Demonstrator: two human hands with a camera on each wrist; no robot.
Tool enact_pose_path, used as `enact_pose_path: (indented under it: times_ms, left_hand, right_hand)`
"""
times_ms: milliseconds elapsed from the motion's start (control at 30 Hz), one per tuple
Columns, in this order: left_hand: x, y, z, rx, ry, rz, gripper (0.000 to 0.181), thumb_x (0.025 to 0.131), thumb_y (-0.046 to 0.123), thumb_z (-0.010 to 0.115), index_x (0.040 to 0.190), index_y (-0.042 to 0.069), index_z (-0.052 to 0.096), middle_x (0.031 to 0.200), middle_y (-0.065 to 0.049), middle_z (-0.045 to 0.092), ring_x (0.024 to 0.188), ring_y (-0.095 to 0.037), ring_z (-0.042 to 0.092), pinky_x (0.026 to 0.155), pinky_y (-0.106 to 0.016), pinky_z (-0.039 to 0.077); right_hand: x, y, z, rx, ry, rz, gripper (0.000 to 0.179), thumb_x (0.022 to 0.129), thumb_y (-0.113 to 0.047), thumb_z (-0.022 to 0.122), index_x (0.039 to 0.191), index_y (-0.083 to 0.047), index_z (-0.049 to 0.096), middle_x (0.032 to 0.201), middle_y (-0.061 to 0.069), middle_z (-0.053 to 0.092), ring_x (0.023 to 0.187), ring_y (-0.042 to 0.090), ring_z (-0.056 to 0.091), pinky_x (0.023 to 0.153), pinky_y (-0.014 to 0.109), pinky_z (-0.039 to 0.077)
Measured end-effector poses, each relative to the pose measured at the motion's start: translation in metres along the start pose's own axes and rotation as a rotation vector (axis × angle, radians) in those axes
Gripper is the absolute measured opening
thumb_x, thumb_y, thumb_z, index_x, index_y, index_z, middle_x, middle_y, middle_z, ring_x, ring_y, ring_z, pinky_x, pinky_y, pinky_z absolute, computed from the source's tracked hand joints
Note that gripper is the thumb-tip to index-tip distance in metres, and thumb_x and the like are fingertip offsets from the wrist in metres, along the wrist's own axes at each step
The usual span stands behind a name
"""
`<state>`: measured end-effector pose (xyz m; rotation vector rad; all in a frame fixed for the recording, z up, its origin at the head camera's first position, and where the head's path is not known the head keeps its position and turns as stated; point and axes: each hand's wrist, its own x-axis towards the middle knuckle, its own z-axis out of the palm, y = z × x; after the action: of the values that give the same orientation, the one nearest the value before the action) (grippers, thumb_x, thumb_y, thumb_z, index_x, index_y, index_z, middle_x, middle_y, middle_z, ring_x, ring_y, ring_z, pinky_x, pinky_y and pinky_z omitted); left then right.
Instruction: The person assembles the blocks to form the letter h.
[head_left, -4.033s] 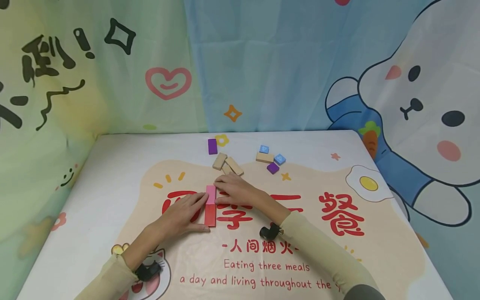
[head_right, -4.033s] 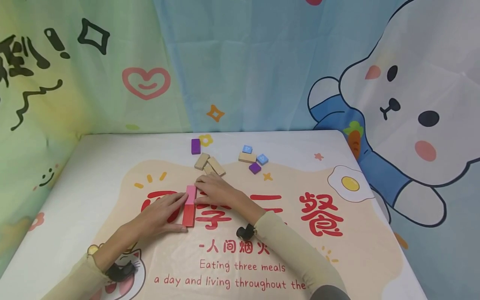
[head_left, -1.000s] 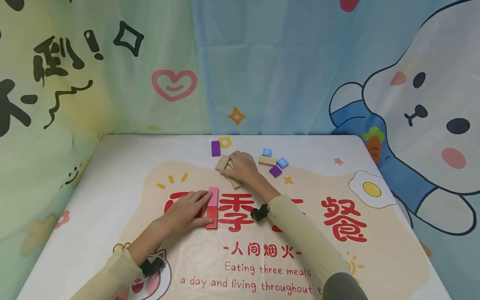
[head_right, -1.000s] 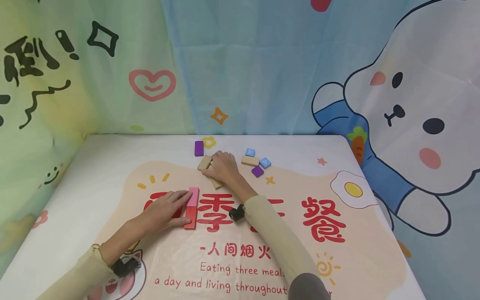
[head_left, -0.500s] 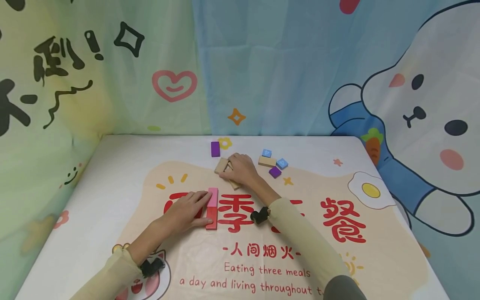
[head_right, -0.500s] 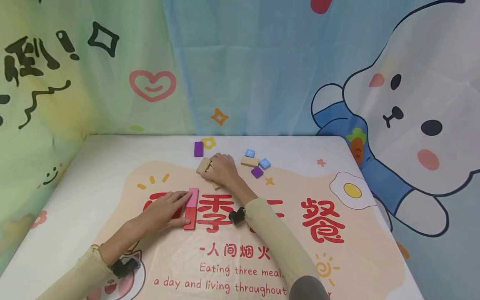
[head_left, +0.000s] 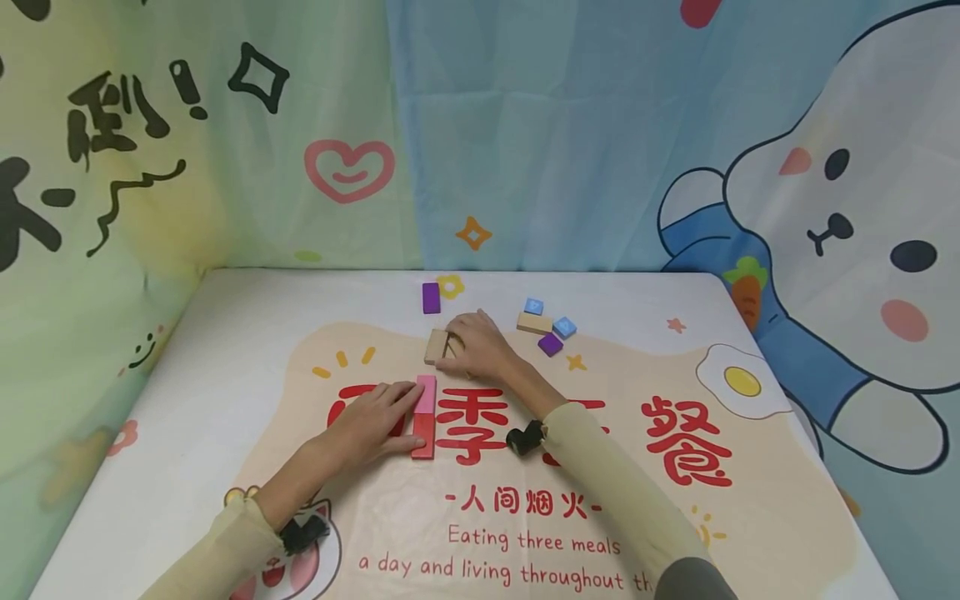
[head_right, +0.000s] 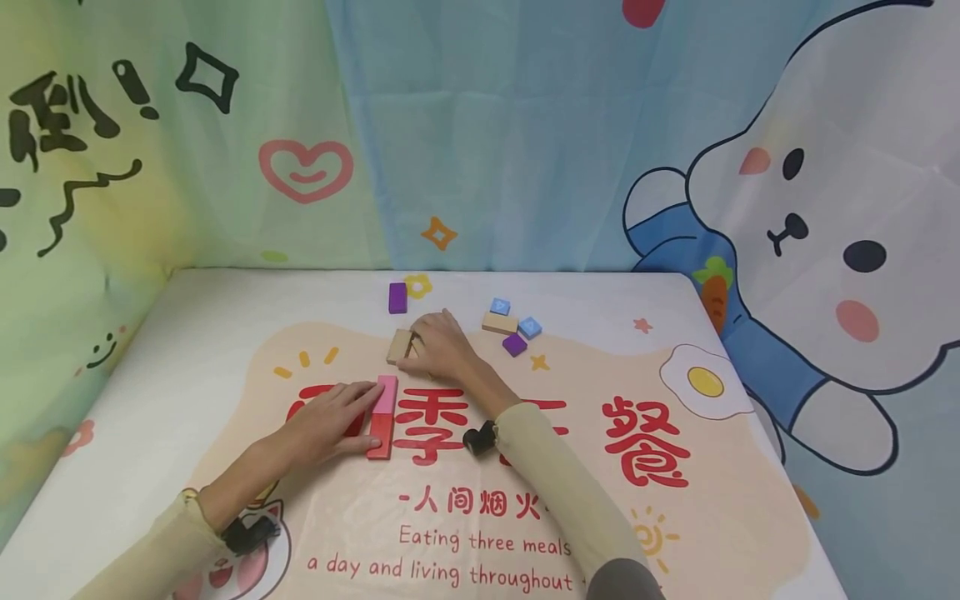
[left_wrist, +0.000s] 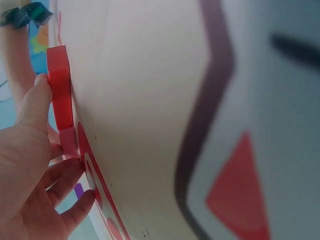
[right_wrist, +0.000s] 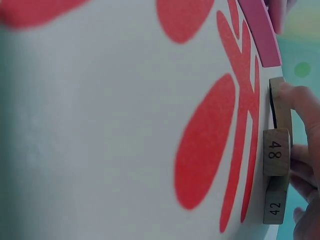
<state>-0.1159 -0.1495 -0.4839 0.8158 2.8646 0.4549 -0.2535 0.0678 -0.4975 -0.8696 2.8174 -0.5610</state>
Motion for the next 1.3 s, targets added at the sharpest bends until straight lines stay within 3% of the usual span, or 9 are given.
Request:
enact_pose_path:
  times_ms: [333, 833, 1300]
  left_hand:
    - [-0.0014, -0.0014, 0.0018, -0.012, 0.007, 0.0, 0.086, 0.083, 0.055, 0.068, 0.15, 0.012, 0.036, 0.146, -0.012, 0.046, 0.128, -0.029, 0.048, 0.097, -0.044, 0.053]
    - [-0.0015, -0.0011, 0.0017, -0.004, 0.007, 0.002, 0.088, 0.082, 0.054, 0.069, 0.151, 0.013, 0.035, 0.147, -0.01, 0.045, 0.128, -0.025, 0.048, 0.09, -0.039, 0.057]
    - [-0.0004, -0.003, 0.0037, 0.005, 0.027, 0.015, 0.087, 0.082, 0.056, 0.068, 0.15, 0.012, 0.036, 0.146, -0.011, 0.046, 0.127, -0.026, 0.048, 0.096, -0.042, 0.054]
  right_hand:
    - [-0.0008, -0.0058, 0.0009, -0.011, -0.018, -0.048, 0.07, 0.081, -0.056, 0.069, 0.132, -0.01, 0.058, 0.138, 0.006, 0.056, 0.137, 0.024, 0.042, 0.124, 0.047, 0.015]
    - [-0.0027, -0.0065, 0.0009, -0.026, -0.032, -0.055, 0.071, 0.081, -0.058, 0.067, 0.134, -0.011, 0.057, 0.139, 0.005, 0.055, 0.138, 0.023, 0.042, 0.124, 0.045, 0.015]
    - [-0.0026, -0.004, 0.0015, -0.012, -0.025, -0.041, 0.07, 0.081, -0.058, 0.068, 0.133, -0.012, 0.058, 0.138, 0.005, 0.056, 0.137, 0.023, 0.043, 0.124, 0.044, 0.016]
